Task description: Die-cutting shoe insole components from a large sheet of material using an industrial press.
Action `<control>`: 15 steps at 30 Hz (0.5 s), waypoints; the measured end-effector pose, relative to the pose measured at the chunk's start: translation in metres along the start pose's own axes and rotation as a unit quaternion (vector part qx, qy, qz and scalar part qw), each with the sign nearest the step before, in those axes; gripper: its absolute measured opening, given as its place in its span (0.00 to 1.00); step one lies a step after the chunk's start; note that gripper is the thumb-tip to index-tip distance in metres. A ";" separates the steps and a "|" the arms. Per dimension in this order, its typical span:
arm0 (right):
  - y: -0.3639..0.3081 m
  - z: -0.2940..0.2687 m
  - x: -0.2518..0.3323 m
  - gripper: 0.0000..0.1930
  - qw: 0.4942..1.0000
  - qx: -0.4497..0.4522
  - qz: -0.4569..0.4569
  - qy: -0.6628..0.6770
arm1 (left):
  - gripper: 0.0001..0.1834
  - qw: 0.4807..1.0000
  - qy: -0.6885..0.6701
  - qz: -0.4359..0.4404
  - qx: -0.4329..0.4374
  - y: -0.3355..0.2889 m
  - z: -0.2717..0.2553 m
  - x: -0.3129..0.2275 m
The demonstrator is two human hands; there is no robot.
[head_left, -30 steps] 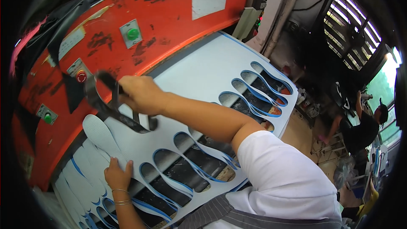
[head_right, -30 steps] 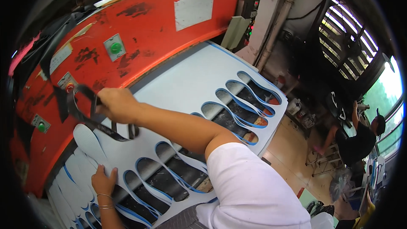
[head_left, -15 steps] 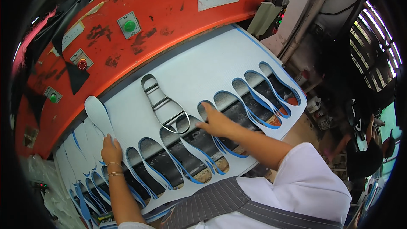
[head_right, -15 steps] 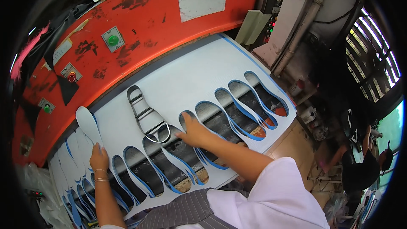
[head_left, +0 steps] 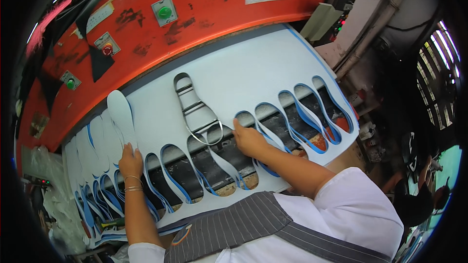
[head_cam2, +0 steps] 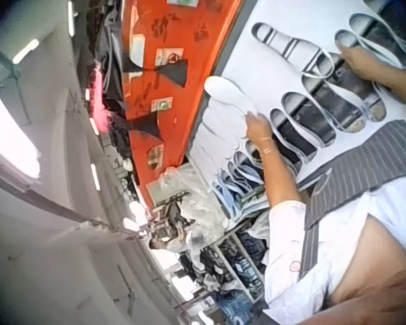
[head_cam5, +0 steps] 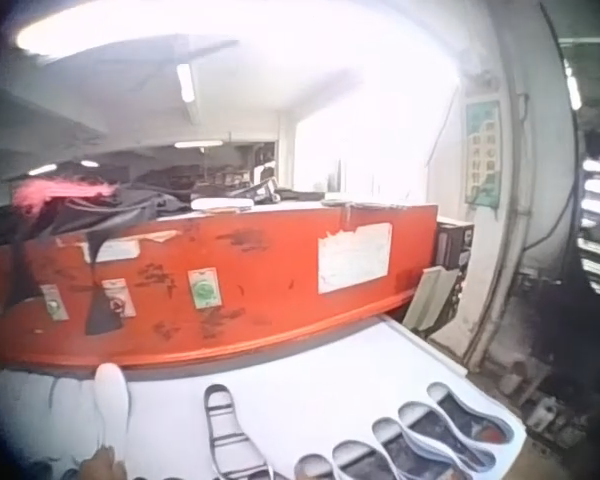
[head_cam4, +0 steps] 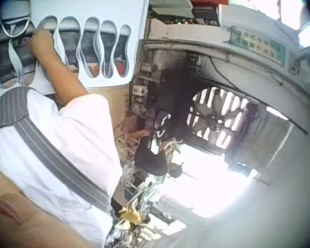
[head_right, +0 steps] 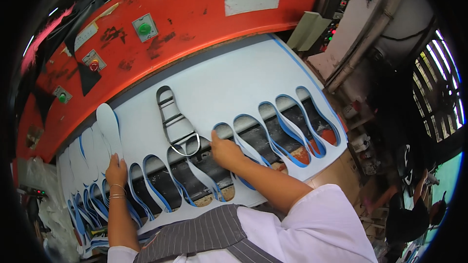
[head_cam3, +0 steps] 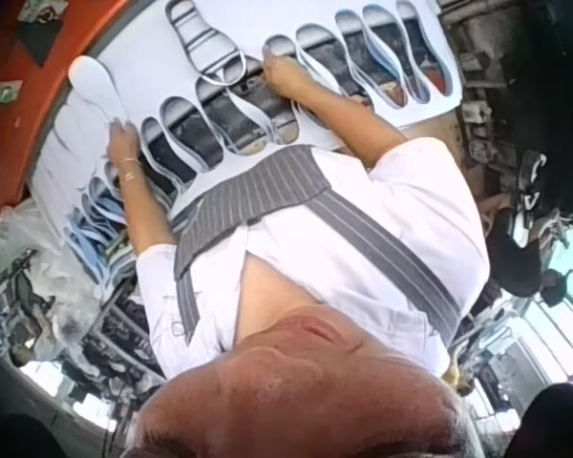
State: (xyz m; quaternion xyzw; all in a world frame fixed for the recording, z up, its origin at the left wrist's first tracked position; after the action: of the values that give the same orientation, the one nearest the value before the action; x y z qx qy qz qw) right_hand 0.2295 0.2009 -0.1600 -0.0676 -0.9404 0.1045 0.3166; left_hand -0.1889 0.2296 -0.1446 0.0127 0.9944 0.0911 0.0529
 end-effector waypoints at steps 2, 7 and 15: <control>-0.009 -0.001 -0.007 0.26 1.000 0.006 -0.007 -0.010 | 0.26 1.000 -0.013 0.005 -0.010 -0.016 -0.007 0.001; -0.032 -0.077 0.012 0.38 0.973 -0.122 -0.118 -0.155 | 0.20 0.986 0.084 0.083 0.120 0.026 -0.052 -0.040; 0.000 -0.068 0.007 0.46 0.979 0.027 -0.135 -0.151 | 0.24 0.977 0.084 0.196 0.019 0.117 0.001 -0.060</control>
State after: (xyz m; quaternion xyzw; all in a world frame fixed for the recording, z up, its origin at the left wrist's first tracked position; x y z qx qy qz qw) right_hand 0.2653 0.2124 -0.1024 0.0847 -0.9747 0.0950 0.1839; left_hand -0.1276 0.3425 -0.1187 0.2005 0.9750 0.0816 -0.0501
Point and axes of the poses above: each hand's wrist, its own y-axis towards the middle knuckle, its own z-axis out of the palm, x = y × z, the point moved 1 cm from there along y, towards the middle knuckle, and after that the axes turned 12 degrees about z, right-handed, at the moved point
